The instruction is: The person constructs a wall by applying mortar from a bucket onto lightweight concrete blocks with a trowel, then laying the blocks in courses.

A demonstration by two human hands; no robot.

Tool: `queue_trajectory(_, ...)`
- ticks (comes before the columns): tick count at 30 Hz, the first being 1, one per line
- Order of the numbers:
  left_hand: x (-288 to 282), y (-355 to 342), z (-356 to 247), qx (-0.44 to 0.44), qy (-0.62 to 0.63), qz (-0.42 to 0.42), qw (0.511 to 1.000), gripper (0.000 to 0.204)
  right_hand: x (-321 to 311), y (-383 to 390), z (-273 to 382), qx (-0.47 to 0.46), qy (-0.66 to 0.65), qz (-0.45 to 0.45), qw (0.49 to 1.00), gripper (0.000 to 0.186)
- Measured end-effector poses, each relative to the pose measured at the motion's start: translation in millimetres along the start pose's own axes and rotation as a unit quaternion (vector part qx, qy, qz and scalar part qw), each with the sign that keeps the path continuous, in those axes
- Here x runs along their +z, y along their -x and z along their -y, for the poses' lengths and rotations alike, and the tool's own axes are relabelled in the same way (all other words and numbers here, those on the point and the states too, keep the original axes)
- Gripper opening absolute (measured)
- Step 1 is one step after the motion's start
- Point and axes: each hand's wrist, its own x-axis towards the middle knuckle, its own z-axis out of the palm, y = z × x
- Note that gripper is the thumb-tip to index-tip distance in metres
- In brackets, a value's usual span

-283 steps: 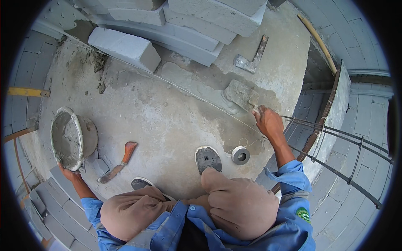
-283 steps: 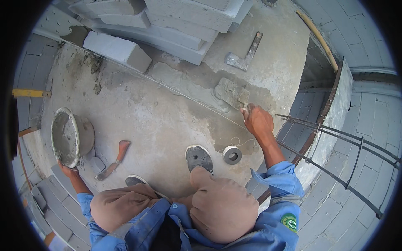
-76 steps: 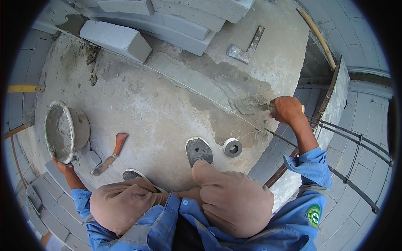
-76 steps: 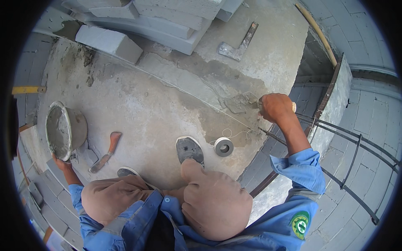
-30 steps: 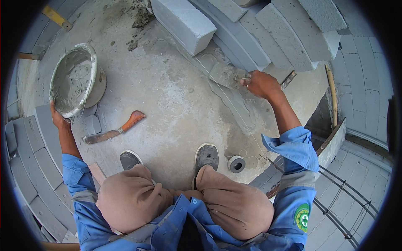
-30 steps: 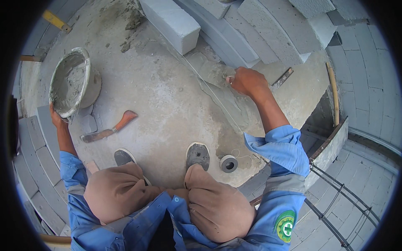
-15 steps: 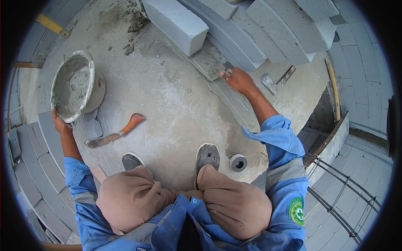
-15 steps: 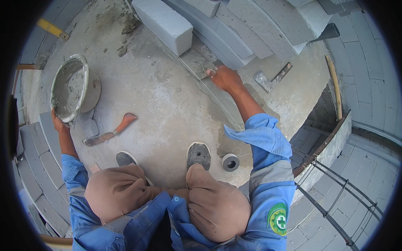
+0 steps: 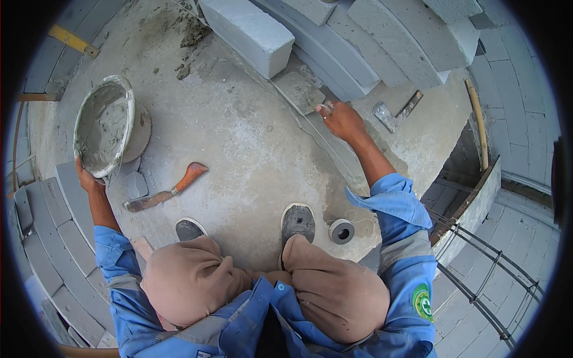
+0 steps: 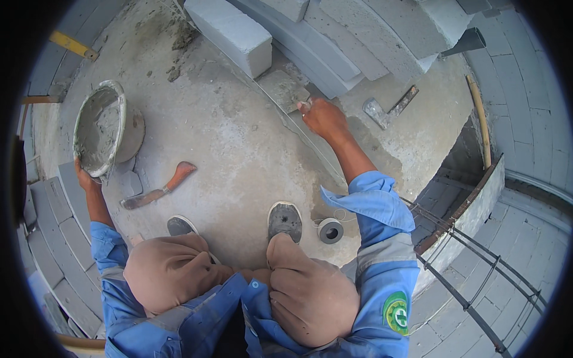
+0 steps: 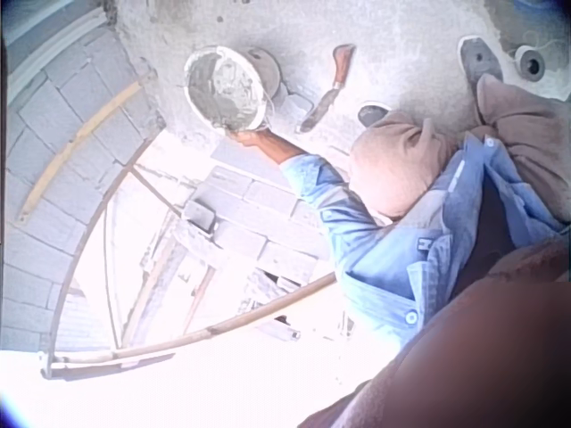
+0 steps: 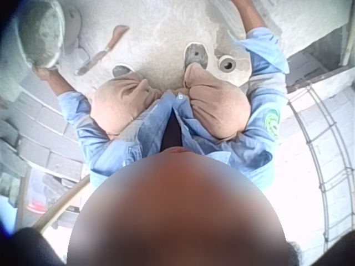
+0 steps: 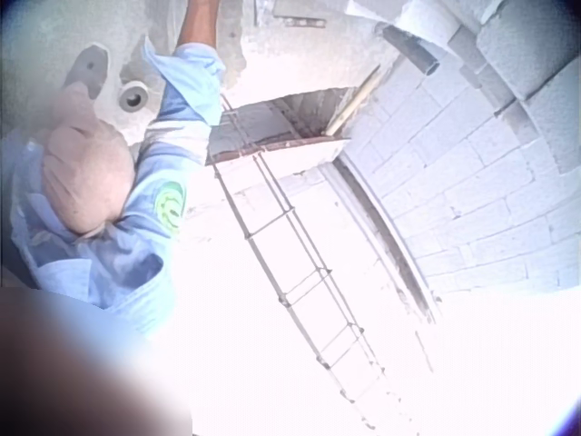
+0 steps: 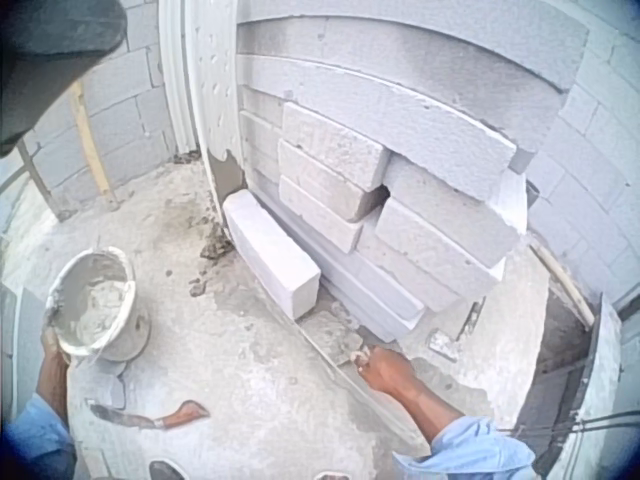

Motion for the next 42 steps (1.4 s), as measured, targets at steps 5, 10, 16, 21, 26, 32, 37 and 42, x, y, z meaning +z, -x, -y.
queue_trajectory(5,0.3,2.6,1.6,0.000,-0.010,0.002,1.000,0.054,-4.2,-10.0,0.4,0.004,0.011,0.014,1.000,0.057)
queue_trajectory(10,-4.1,-1.6,-2.9,-0.011,0.002,0.015,1.000,0.053,1.3,22.8,-30.5,0.006,0.025,0.024,0.999,0.057)
queue_trajectory(16,-4.1,-5.0,-1.1,-0.007,-0.001,0.017,1.000,0.054,14.1,97.0,-83.1,0.032,0.033,0.004,0.999,0.055)
queue_trajectory(21,6.1,6.6,0.7,-0.023,0.000,0.001,1.000,0.055,13.7,149.7,-120.3,0.096,0.045,0.030,0.994,0.049)
queue_trajectory(26,-15.1,-11.1,-11.1,-0.010,-0.016,-0.006,1.000,0.056,9.1,191.7,-138.8,0.116,0.047,0.051,0.991,0.047)
queue_trajectory(32,11.8,7.3,-8.7,-0.006,-0.035,-0.041,0.999,0.053,-11.8,220.5,-147.6,0.158,0.058,0.072,0.983,0.046)
queue_trajectory(37,4.8,2.2,-5.5,-0.009,-0.051,-0.009,0.999,0.054,-7.8,209.7,-151.4,0.157,0.050,0.064,0.984,0.045)
queue_trajectory(42,-19.6,-24.1,-8.3,-0.008,-0.042,0.020,0.999,0.056,-8.8,202.2,-156.9,0.136,0.066,0.025,0.988,0.047)
